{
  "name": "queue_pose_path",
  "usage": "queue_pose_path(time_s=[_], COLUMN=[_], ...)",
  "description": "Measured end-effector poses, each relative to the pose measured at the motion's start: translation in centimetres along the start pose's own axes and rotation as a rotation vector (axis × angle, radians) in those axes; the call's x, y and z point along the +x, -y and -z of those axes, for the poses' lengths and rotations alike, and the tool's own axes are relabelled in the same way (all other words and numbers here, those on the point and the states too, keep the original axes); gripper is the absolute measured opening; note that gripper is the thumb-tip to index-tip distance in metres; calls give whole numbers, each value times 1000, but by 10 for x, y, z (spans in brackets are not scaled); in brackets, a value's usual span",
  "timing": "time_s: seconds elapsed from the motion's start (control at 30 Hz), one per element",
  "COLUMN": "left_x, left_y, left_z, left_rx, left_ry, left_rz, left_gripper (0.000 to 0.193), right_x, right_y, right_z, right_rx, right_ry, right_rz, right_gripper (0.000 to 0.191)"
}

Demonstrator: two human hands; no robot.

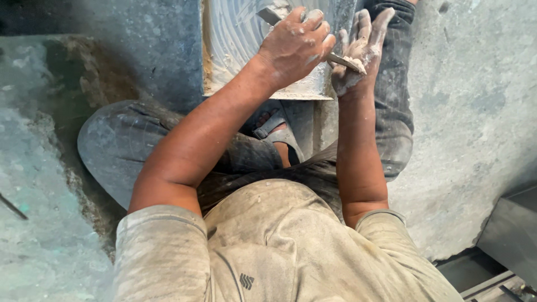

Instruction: The person sits on the floor and mixes a white powder with water in a metal tray using their hands and a trowel. They pour water from a bucket into the tray and continue mixing until a paste forms.

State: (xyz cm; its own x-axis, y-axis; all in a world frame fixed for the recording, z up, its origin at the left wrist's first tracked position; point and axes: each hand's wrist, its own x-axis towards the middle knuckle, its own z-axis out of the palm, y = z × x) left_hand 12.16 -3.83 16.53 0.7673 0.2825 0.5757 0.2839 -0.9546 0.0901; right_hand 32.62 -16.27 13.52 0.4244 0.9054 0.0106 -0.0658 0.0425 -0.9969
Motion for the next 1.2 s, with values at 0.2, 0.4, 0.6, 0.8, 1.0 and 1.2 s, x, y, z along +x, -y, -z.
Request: queue_pose_path(time_s=[0.2,0.4,0.6,0.8,1.0,1.2], left_x=[-7,-9,-10,-16,-10,-12], left_y=[9,25,11,4,9,23], left_z=[4,8,0,1,12,26], left_rx=[11,-41,103,-35,-138,-175], left_ry=[-4,-85,-117,-178,-145,-235], left_rz=[120,224,-92,-81,-2,-54], left_gripper=[7,17,10,16,9,19], right_x=[-15,-31,-36,-57,-59,-66], right_y=[4,52,75,69,57,62], right_z=[-36,-53,-56,-72,-69,-59], right_rx=[195,58,491,617,517,282], right_ry=[-167,94,481,369,350,245], right_rz=[-259,-573,-568,-457,-494,-634], right_gripper=[110,119,126,118,117,119])
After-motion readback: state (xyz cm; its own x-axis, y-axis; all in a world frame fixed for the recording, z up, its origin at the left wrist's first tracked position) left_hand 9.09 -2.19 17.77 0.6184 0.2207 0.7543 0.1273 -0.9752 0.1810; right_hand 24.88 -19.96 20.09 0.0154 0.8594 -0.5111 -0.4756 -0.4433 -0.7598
